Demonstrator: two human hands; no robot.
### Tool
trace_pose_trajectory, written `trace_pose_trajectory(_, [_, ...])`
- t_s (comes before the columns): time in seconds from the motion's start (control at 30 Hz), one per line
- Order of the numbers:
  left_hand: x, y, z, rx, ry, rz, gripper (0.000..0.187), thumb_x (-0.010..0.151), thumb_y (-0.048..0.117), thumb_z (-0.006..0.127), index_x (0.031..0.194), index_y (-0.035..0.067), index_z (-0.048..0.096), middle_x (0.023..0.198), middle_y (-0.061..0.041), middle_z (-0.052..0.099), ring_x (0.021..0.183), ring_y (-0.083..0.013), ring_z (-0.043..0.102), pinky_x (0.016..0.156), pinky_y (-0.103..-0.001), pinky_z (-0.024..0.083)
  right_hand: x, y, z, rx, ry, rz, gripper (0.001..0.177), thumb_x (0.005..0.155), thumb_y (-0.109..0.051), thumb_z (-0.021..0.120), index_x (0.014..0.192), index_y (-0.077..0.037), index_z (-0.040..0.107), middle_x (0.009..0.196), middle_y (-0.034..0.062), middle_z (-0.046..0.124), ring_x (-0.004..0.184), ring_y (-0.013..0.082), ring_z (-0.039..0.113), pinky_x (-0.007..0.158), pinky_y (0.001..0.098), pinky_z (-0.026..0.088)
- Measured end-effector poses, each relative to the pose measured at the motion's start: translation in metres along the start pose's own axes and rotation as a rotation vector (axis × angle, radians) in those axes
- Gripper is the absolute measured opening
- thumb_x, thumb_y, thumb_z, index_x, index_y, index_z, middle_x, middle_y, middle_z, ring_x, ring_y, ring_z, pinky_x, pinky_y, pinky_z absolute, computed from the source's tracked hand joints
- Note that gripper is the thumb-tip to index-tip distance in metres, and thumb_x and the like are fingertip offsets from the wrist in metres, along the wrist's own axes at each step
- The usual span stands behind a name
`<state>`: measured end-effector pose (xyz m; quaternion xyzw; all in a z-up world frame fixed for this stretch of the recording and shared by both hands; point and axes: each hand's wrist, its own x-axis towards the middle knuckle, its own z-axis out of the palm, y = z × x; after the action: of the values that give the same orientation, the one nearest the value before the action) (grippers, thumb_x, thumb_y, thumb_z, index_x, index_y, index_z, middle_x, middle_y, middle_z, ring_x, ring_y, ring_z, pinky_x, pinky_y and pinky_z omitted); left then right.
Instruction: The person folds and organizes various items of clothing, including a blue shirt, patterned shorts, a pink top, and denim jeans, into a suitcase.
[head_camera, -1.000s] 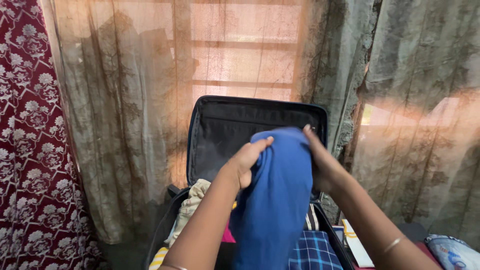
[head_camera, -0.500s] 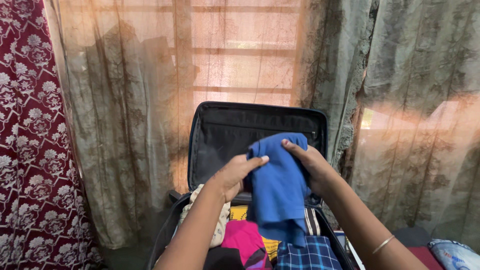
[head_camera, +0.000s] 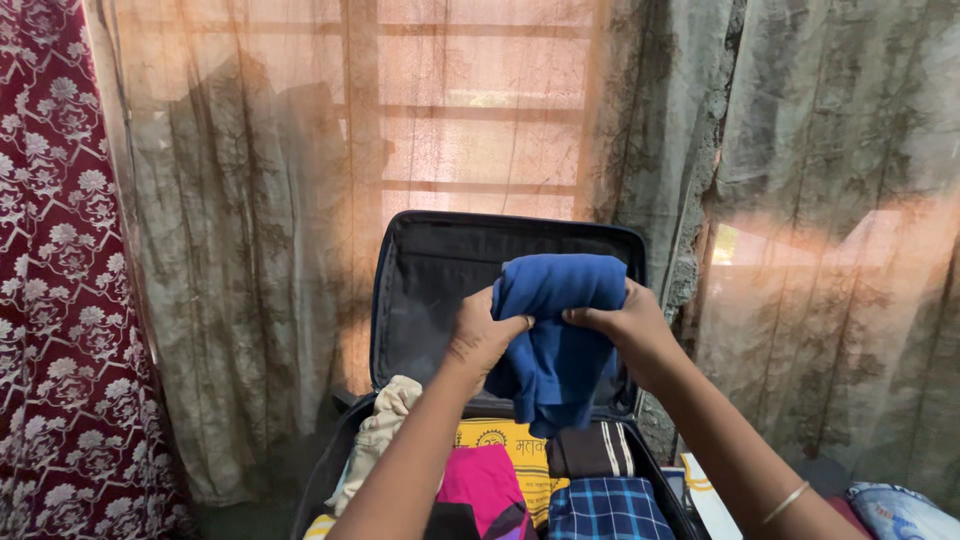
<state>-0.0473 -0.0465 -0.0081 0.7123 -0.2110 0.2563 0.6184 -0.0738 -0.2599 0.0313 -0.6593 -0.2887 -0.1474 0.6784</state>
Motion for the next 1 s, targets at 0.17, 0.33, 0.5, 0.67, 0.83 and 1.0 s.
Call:
trace_pose_trajectory(0.17, [-0.006,0.02,0.006,0.037,0.243,0.277,0.066,0.068,0.014,0.09,0.126,0.009,0.061,0.117,-0.01,0.067,0.102,-0.0178,0.066,0.09,-0.029,0.054,0.005,0.002,-0.009,-0.523,0.251,-0.297,0.041,0.072,-0.016,0.091,0.106,0.002,0.076,0.119,0.0159,0.066,0.107,0.022,0.064,0.091,0.0342,0.055])
trace_pose_trajectory(0.33, [-0.014,0.043,-0.002,-0.369,-0.04,0.065,0.054,0.082,0.022,0.08,0.131,0.003,0.066,0.118,-0.01,0.073,0.106,-0.0154,0.068,0.094,-0.028,0.053,0.001,-0.006,-0.024,-0.61,0.126,-0.495,0.048,0.076,-0.025,0.089,0.117,-0.006,0.074,0.146,0.0217,0.051,0.132,0.0303,0.047,0.106,0.0371,0.042])
trace_pose_trajectory(0.5, [0.014,-0.006,0.008,-0.454,-0.053,0.142,0.059,0.09,0.038,0.078,0.133,-0.001,0.063,0.123,-0.009,0.069,0.111,-0.0161,0.064,0.098,-0.029,0.052,-0.01,-0.004,-0.008,-0.067,-0.051,0.066,0.067,0.075,-0.026,0.082,0.134,-0.005,0.06,0.127,0.0098,0.071,0.114,0.0191,0.066,0.101,0.0345,0.051])
trace_pose_trajectory(0.67, [0.004,-0.039,0.002,0.023,0.246,-0.05,0.081,0.081,0.05,0.085,0.134,-0.004,0.054,0.124,-0.016,0.067,0.114,-0.0216,0.068,0.101,-0.033,0.054,-0.005,-0.013,0.008,-0.499,0.06,-0.059,0.062,0.076,-0.028,0.079,0.131,-0.006,0.061,0.119,0.0129,0.073,0.106,0.023,0.07,0.094,0.0358,0.053])
trace_pose_trajectory(0.83, [-0.031,0.016,0.001,0.036,-0.222,0.059,0.098,0.079,0.047,0.083,0.152,0.005,0.031,0.134,-0.013,0.061,0.121,-0.0195,0.06,0.101,-0.033,0.049,0.007,-0.018,0.026,-0.828,-0.048,-0.268,0.047,0.096,-0.038,0.065,0.13,-0.005,0.063,0.121,0.0167,0.065,0.112,0.0312,0.066,0.097,0.0369,0.05])
trace_pose_trajectory(1.0, [-0.049,0.031,0.005,-0.138,-0.188,-0.253,0.087,0.076,0.029,0.077,0.151,0.025,0.035,0.127,-0.011,0.068,0.111,-0.0221,0.066,0.089,-0.037,0.056,0.016,-0.028,0.027,-0.847,-0.327,-0.602,0.044,0.094,-0.02,0.064,0.135,-0.005,0.058,0.135,0.0167,0.056,0.124,0.0374,0.058,0.104,0.0407,0.046])
